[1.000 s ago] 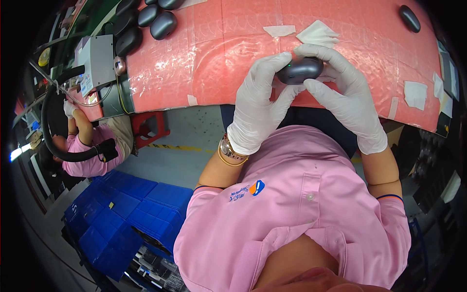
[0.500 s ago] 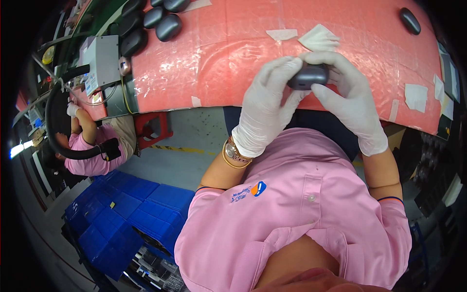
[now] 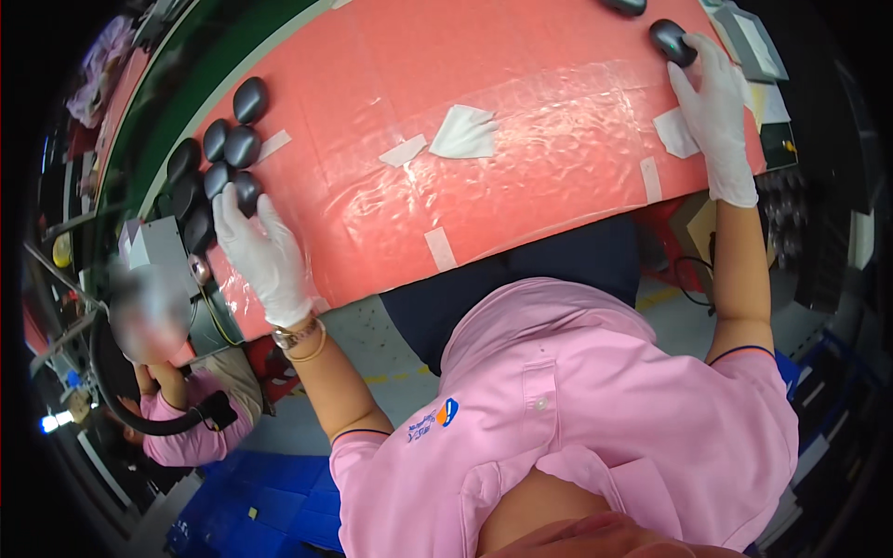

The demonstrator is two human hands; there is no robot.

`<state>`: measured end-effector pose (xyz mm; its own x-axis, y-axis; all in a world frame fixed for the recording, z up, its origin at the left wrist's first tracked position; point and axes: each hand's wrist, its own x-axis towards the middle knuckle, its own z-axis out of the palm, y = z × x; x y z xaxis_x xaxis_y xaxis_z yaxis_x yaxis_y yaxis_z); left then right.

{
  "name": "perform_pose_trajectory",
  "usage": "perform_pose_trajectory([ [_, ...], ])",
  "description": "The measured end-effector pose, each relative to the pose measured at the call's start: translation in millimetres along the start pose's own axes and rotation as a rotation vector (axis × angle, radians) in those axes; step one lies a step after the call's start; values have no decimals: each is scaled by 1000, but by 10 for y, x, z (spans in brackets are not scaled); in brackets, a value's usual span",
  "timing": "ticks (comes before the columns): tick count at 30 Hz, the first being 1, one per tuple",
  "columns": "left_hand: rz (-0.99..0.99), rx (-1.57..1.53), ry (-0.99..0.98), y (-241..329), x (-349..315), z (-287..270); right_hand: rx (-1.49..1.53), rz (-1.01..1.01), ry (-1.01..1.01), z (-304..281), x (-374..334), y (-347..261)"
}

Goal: Cleaning and inspecting electronic earbud charging cases with a wipe.

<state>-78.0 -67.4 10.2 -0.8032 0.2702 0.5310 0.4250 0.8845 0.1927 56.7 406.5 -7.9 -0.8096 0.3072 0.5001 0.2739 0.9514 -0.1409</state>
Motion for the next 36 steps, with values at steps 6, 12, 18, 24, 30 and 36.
perform_pose_trajectory([
  [6, 262, -482, -318, 975, -41, 205, 278, 111, -37, -418, 0, 36],
  [12, 459, -251, -253, 1328, 102, 334, 377, 84, -327, -888, -262, 6],
  [18, 197, -454, -260, 1307, 104, 367, 225, 286, -213, -811, -434, -48],
  [24, 247, -347, -231, 1393, -52, 402, 380, 245, -371, -483, -433, -582],
  [30, -9, -149, 0, 431, -289, -136, 827, -57, -262, -282, -347, -911],
  [36, -419, 278, 182, -1128, -841, -738, 582, -71, -347, -114, -328, -1079],
])
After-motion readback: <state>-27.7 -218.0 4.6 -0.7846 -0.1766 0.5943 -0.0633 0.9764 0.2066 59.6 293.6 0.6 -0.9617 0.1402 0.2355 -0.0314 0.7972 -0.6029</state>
